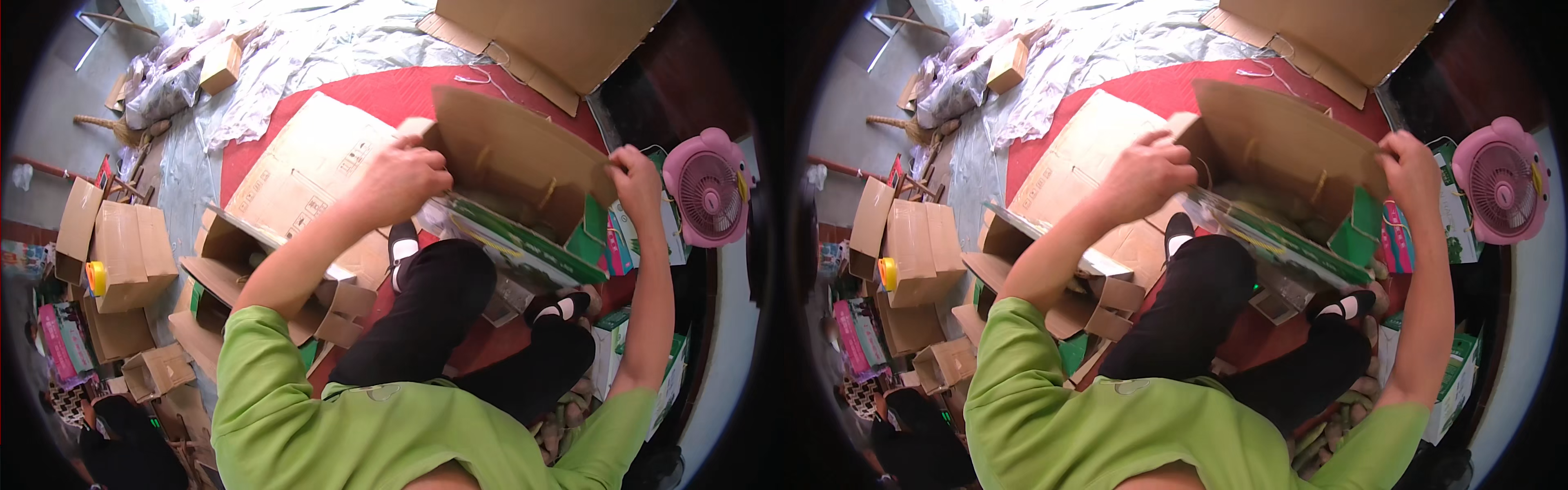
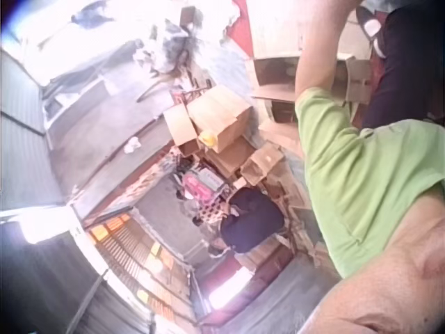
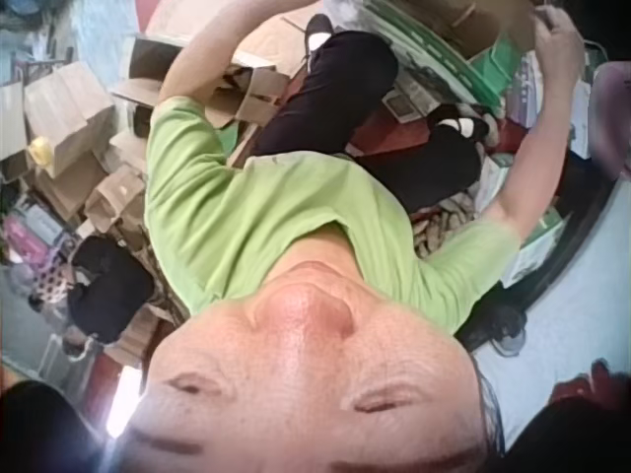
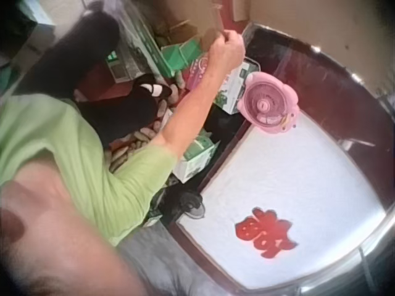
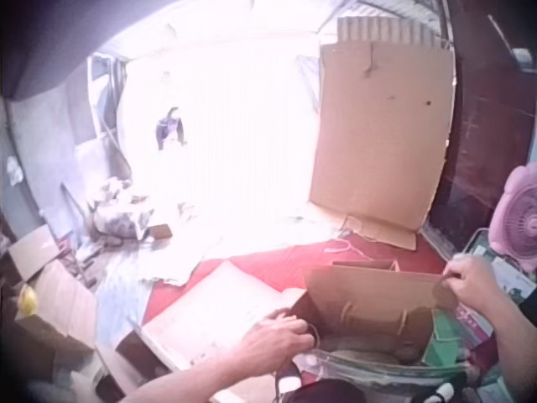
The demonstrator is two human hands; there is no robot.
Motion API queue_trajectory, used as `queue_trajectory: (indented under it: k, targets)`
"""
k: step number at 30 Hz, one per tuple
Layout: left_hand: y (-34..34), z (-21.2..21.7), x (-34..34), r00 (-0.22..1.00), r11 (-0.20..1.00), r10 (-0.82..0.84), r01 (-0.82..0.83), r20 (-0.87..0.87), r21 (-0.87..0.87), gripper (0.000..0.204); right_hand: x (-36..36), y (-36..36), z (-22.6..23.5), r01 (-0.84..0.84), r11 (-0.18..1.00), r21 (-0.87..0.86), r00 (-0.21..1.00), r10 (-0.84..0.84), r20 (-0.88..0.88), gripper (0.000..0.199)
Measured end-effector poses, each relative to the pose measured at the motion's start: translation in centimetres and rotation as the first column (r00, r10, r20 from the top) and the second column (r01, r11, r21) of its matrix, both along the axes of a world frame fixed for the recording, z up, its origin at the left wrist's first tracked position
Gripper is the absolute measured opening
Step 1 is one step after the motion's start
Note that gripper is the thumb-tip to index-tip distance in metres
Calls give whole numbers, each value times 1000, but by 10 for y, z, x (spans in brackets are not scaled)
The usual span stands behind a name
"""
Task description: Weighing and packing long vegetables into cardboard boxes.
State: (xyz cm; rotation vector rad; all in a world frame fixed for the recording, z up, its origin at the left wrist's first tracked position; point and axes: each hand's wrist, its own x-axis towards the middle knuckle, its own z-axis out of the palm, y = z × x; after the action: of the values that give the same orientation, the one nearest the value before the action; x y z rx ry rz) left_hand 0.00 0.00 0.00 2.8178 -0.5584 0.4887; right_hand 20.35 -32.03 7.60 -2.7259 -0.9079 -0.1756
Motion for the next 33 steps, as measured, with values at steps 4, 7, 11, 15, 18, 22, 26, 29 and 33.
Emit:
queue_trajectory:
  k: [4, 7, 11, 15, 18, 22, 26, 29, 33]
  targets:
    - [57, 9, -40, 987, 984, 136, -145, 91, 107, 5, -20, 72, -12, -107, 992, 67, 993, 103, 50, 12]
    - [91, 3, -67, 977, 962, 207, -211, 41, 173, 6, -36, 116, -38, -165, 977, 134, 986, 160, 43, 12]
    - [139, -11, -114, 953, 917, 303, -288, -13, 276, 4, -76, 183, -86, -213, 960, 180, 976, 218, -7, 11]
    - [174, -18, -158, 910, 873, 412, -380, -44, 306, 6, -118, 238, -120, -219, 949, 226, 962, 249, -111, 12]
    - [194, -26, -185, 865, 810, 481, -378, -141, 447, 6, -142, 269, -153, -205, 960, 192, 933, 251, -257, 14]
    - [234, -71, -234, 842, 827, 523, -463, -134, 320, 5, -183, 309, -203, -256, 961, 104, 858, 275, -434, 14]
    - [230, -36, -221, 684, 757, 651, -616, -331, 216, 10, -169, 313, -179, -242, 957, 159, 795, 289, -533, 20]
    - [194, -17, -190, 714, 777, 627, -602, -312, 184, 21, -147, 277, -145, -152, 957, 247, 794, 267, -546, 25]
    - [144, -14, -150, 837, 889, 450, -454, -311, 63, 25, -109, 213, -115, -108, 931, 348, 820, 281, -499, 17]
